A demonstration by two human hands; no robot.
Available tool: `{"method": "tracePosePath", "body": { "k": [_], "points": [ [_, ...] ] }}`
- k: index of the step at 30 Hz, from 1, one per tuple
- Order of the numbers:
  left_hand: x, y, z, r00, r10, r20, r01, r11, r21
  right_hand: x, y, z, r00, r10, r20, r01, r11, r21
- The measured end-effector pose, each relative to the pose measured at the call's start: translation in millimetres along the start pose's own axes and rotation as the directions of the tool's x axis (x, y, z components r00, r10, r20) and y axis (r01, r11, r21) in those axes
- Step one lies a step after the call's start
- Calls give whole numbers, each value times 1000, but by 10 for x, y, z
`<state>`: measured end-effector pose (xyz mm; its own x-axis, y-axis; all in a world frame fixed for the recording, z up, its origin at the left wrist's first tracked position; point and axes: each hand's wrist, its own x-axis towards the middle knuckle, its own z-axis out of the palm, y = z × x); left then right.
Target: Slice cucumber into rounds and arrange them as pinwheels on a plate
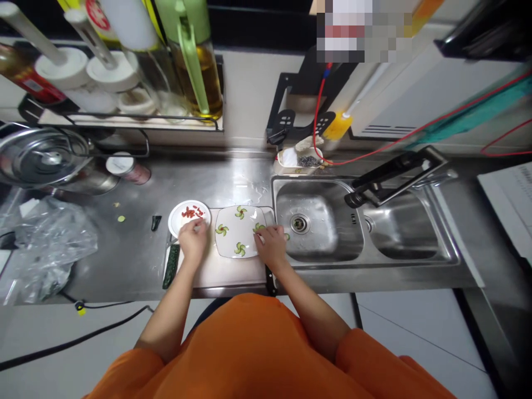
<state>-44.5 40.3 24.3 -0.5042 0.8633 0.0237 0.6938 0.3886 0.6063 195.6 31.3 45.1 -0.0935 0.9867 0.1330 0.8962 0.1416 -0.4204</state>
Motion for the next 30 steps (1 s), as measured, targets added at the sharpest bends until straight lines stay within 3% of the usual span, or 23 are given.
{"method": "tracePosePath", "body": {
  "k": [3,6,15,21,25,28,30],
  "points": [
    [186,-191,-115,990,-111,-86,121,985,125,-21,-60,26,999,-43,20,43,999,9],
    [307,-267,-138,980,-171,-98,188,963,191,-42,-97,47,996,-67,54,67,998,10],
    [456,-299,-62,977,-212,-28,212,942,259,-100,-102,7,995,-53,80,51,998,28],
    [412,-322,-130,993,-115,-37,120,965,232,-137,-91,-3,990,-3,140,1,1000,15],
    [203,-271,-229,996,-53,-72,67,979,194,-162,-94,5,984,4,177,-10,999,32],
    [-62,-183,-242,998,66,21,-68,992,109,-180,-106,24,973,-3,231,-11,998,61],
    [-247,-109,-203,966,219,136,-218,976,-24,-187,-116,46,964,-11,265,-9,997,74]
  ]
}}
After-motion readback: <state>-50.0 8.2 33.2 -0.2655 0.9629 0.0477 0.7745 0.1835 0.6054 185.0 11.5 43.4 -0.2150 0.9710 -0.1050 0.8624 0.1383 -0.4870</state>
